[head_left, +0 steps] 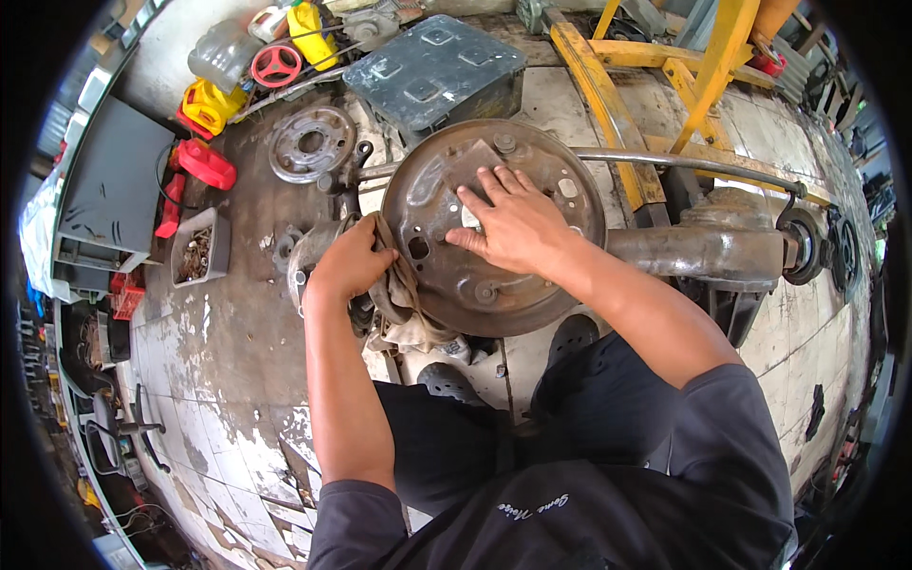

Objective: The person wipes the surface of a large circular metal part with a cloth, repeatedly rubbing the same area. The person holds the part steady with one hand while cleaning with the other.

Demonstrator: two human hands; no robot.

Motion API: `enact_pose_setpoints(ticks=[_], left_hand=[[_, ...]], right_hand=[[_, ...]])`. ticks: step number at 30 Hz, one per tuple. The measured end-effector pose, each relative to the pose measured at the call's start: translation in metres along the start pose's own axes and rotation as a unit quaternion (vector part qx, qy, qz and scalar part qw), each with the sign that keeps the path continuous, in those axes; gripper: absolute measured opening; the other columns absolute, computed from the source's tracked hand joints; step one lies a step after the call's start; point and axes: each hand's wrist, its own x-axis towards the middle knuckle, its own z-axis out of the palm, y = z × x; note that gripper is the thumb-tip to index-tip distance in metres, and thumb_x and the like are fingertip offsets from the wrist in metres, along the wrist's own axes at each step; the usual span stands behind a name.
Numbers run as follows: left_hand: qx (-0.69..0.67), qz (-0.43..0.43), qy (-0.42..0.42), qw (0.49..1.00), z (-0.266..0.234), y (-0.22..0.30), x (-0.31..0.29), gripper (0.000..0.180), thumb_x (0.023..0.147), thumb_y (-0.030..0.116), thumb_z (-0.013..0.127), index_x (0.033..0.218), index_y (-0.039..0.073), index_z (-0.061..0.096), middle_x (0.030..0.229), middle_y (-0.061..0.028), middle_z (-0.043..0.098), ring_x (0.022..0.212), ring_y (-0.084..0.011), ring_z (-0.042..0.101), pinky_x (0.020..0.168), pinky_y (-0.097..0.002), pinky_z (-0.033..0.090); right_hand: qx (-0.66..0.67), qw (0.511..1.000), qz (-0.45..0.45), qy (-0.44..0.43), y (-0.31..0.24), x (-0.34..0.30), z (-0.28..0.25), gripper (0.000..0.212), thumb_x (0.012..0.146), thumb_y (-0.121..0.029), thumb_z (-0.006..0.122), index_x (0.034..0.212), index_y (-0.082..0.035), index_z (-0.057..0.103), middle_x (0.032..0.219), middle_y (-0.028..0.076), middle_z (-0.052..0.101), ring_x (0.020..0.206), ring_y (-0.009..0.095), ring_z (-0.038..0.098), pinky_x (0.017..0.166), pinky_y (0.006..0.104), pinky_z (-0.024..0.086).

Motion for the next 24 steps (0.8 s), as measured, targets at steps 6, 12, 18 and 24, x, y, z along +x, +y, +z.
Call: enact_pose_setpoints(ticks=[6,12,18,24], left_hand=[[-0.053,0.003,-0.023,0.998,0.006,-0.011,0.007,0.055,0.084,0.008,0.07,0.133,-0.003,0.048,0.118,-0.0187,0.067,0.11,-0.0245,0.063,0.093,-0.036,0.047],[0.006,0.016,0.004,1.0,0.004,0.002,0.011,0.059,0.085,0.006,0.068,0.138,-0.002,0.045,0.117,-0.018,0.067,0.109,-0.0239,0.063,0.093,-0.0348,0.047],[-0.048,0.046,0.001,0.998,0.012,-0.026,0.02,0.058,0.086,0.006,0.067,0.138,-0.003,0.045,0.119,-0.0193,0.066,0.113,-0.0249,0.062,0.093,-0.0356,0.047],[-0.02,0.007,-0.014,1.0,0.002,-0.008,0.013,0.055,0.087,0.008,0.067,0.136,-0.003,0.046,0.122,-0.0196,0.065,0.115,-0.0251,0.061,0.096,-0.0356,0.045]], right_hand=[[0.002,0.998,-0.027,0.056,0.01,0.02,0.013,0.08,0.1,-0.062,0.029,0.14,0.005,0.043,0.152,0.025,0.035,0.143,0.04,0.029,0.119,0.046,0.025],[0.021,0.992,-0.03,0.117,0.025,0.041,0.03,0.082,0.099,-0.062,0.03,0.147,0.005,0.034,0.154,0.023,0.034,0.145,0.037,0.027,0.12,0.0462,0.021],[0.01,0.998,-0.011,0.06,0.01,0.03,0.026,0.082,0.1,-0.061,0.029,0.148,0.004,0.032,0.158,0.022,0.027,0.147,0.035,0.022,0.121,0.0445,0.018],[0.011,1.0,0.006,0.027,0.011,0.024,0.017,0.082,0.1,-0.062,0.026,0.151,0.002,0.03,0.159,0.018,0.026,0.148,0.032,0.022,0.121,0.0441,0.017]])
